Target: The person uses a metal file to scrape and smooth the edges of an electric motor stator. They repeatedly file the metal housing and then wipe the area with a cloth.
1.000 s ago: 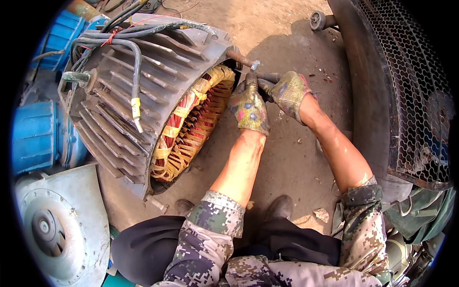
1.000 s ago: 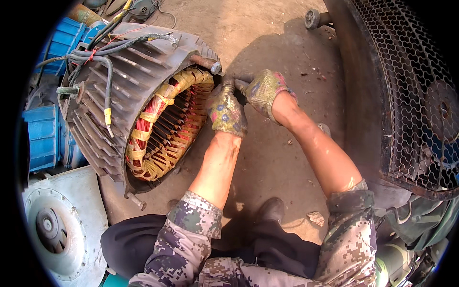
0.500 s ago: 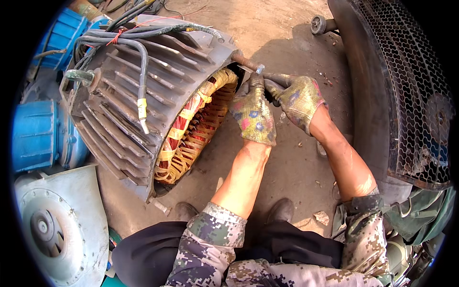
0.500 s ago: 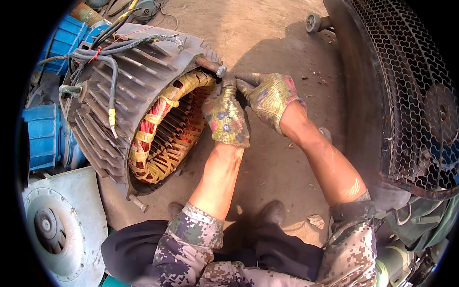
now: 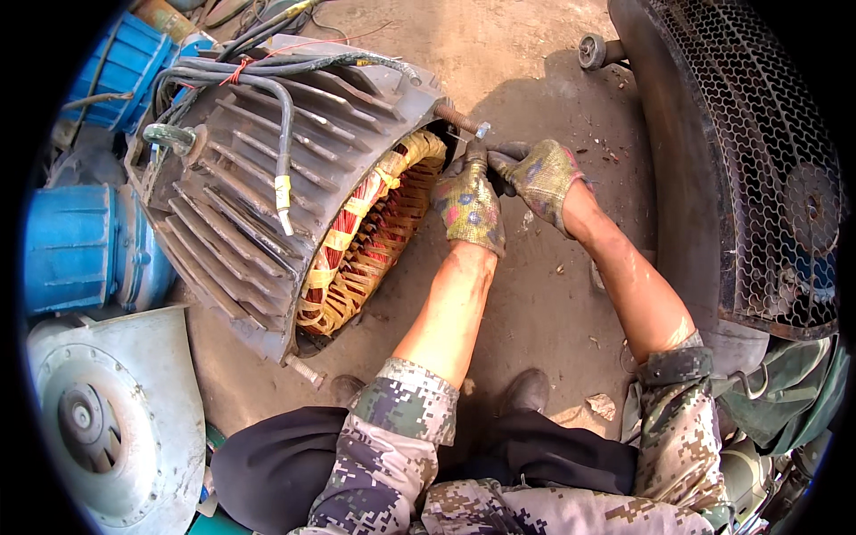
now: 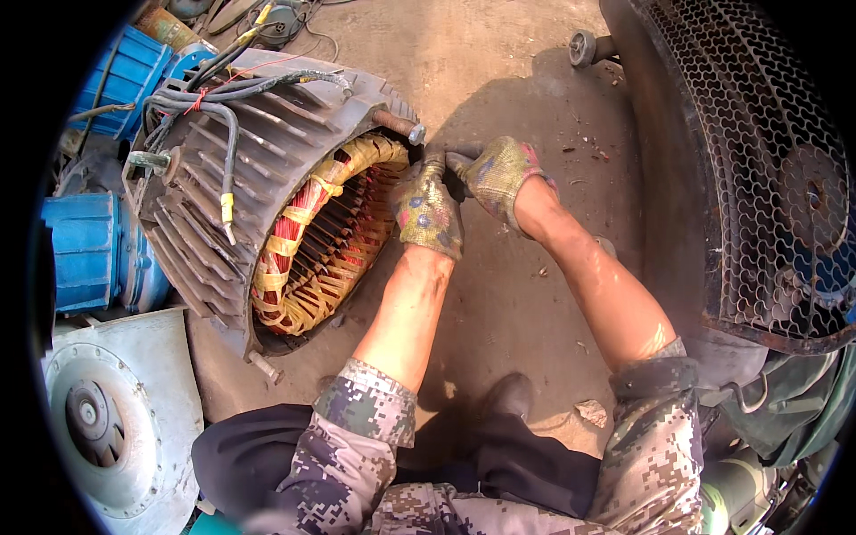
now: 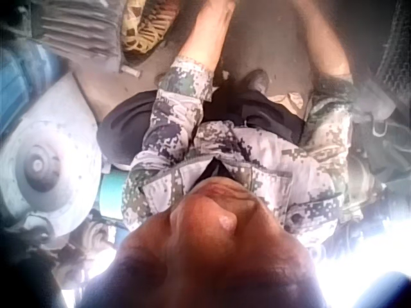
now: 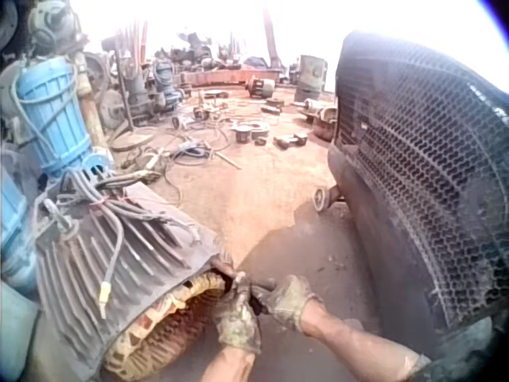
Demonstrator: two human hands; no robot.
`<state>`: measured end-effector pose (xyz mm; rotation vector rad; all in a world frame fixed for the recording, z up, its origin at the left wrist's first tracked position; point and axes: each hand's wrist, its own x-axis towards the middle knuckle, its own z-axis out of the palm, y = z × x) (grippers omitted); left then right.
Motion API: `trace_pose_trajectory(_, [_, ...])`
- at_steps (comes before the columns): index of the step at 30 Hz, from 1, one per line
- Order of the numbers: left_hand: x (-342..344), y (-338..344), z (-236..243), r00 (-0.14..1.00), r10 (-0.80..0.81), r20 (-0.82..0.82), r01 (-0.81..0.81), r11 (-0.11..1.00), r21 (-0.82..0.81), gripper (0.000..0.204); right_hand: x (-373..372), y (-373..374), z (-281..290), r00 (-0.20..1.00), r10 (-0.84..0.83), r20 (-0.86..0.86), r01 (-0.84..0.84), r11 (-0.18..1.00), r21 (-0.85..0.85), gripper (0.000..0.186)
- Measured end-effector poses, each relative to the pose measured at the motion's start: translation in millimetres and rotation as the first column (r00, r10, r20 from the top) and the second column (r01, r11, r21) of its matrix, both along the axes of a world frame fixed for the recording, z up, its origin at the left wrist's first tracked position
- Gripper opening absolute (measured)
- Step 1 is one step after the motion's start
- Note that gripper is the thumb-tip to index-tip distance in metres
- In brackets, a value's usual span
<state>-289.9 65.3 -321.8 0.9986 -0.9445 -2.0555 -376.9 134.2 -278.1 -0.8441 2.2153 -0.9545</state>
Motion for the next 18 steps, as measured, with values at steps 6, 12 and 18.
trace_pose_trajectory(6, [-0.5, -7.1, -27.8, 0.995, -0.004, 0.102, 0.001, 1.000, 0.026, 0.029, 0.2, -6.3, -17.0, 0.988, -0.019, 0.153, 0.014, 0.999, 0.034, 0.034])
trace_pose_trajectory(12, [8.5, -11.2, -13.8, 0.992, -0.061, 0.109, 0.052, 0.995, 0.086, 0.027, -6.8, -10.3, -29.9, 0.979, 0.029, 0.201, -0.050, 0.994, 0.097, 0.038])
trace_pose_trajectory(18, [16.9, 11.2, -35.0, 0.992, -0.047, -0.117, 0.070, 0.978, 0.197, 0.027, 6.2, 22.7, -20.0, 0.988, 0.060, -0.140, -0.050, 0.996, 0.077, 0.039])
